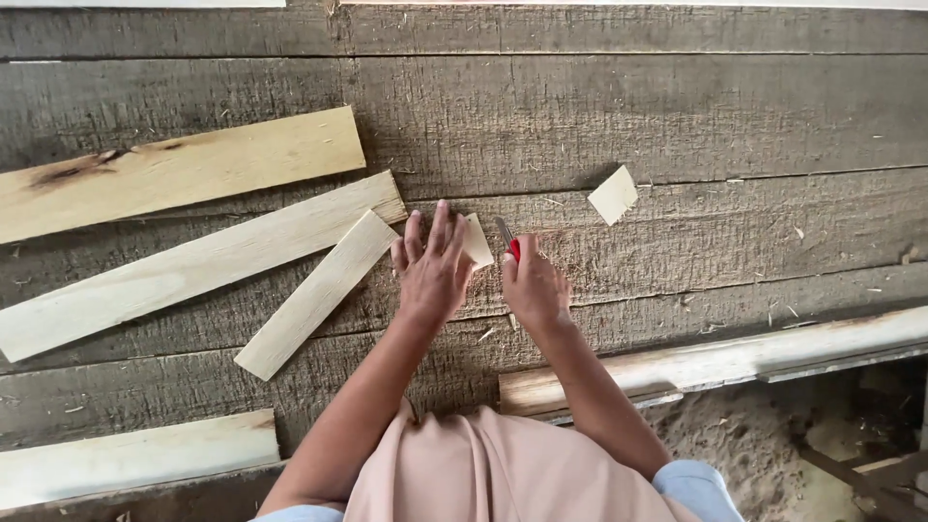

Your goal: Cutting thin wooden strips to size by scoring them with a utility knife and snapping them by hand.

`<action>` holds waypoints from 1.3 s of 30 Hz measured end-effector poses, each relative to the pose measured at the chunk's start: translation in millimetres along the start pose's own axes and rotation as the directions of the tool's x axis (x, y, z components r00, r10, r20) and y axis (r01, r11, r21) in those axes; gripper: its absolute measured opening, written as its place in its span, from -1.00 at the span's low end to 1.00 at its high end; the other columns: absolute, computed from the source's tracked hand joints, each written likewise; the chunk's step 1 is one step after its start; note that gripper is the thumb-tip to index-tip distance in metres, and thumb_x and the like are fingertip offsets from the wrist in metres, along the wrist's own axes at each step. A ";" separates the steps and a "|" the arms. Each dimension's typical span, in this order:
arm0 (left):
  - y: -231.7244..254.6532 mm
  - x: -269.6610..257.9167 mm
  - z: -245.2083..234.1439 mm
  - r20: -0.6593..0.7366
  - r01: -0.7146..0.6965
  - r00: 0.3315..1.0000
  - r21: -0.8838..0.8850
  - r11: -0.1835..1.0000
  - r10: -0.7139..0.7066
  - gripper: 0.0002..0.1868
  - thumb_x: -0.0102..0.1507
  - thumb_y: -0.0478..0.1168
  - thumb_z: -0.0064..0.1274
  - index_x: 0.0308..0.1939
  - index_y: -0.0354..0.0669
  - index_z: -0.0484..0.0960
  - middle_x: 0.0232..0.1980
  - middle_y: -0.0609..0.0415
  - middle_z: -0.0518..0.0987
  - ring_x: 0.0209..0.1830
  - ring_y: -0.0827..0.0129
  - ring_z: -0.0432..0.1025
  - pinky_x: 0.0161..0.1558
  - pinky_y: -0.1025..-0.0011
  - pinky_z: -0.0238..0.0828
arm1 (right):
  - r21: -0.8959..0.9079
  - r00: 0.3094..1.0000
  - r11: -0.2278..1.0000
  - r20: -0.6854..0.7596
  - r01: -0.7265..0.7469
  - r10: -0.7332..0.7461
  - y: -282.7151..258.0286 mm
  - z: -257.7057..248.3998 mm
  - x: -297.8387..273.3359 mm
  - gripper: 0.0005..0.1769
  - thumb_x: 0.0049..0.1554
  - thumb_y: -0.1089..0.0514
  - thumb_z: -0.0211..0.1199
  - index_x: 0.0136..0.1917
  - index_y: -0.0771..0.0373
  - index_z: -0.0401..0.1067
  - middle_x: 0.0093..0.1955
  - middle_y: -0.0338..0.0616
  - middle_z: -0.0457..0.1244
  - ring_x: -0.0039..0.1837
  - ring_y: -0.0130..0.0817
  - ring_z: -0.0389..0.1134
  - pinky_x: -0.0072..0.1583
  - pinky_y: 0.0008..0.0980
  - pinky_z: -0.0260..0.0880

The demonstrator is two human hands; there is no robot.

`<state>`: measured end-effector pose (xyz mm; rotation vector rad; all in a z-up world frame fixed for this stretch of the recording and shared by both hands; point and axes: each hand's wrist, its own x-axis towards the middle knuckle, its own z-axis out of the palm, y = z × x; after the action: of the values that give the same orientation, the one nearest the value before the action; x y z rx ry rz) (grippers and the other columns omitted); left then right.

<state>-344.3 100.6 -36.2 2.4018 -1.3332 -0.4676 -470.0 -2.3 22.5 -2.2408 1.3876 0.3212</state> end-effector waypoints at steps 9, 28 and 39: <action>14.1 -4.2 6.1 0.088 0.054 0.995 0.013 0.998 -0.055 -0.22 0.41 0.04 -0.12 0.63 -0.06 -0.06 0.71 0.04 -0.32 0.63 -0.08 -0.61 0.42 -0.22 -0.83 | -0.041 0.992 0.995 0.100 0.086 -0.082 -8.6 4.0 7.0 -0.72 0.36 0.04 -0.21 0.31 0.06 0.03 -0.16 0.03 0.35 -0.18 -0.02 0.48 -0.10 -0.05 0.49; -25.9 27.0 -44.9 -0.248 0.061 0.959 -0.299 0.952 -0.139 -0.20 0.03 -0.59 -0.27 0.30 0.02 0.56 0.23 0.12 0.55 0.16 0.23 0.34 0.04 0.27 0.22 | 0.073 0.997 0.995 -0.027 -0.071 0.073 -1.0 -6.5 29.0 -0.62 0.29 -0.19 -0.18 0.32 -0.10 0.03 -0.10 0.20 0.35 0.10 0.24 0.44 0.15 0.11 0.35; 18.1 31.4 -65.6 0.276 -0.389 0.907 0.252 0.886 0.319 -0.29 0.03 -0.49 0.10 0.22 0.22 0.57 0.60 0.14 0.20 0.64 -0.17 -0.22 0.48 -0.33 -0.33 | 0.132 0.995 0.987 -0.026 -0.092 0.096 -0.9 -21.1 15.7 -0.65 0.31 -0.16 -0.16 0.33 -0.15 0.03 -0.10 0.12 0.36 0.05 0.19 0.45 0.09 0.07 0.38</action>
<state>-312.6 74.2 26.4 2.2983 -2.0351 -0.4723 -463.1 -25.0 34.0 -2.0880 1.4901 0.2199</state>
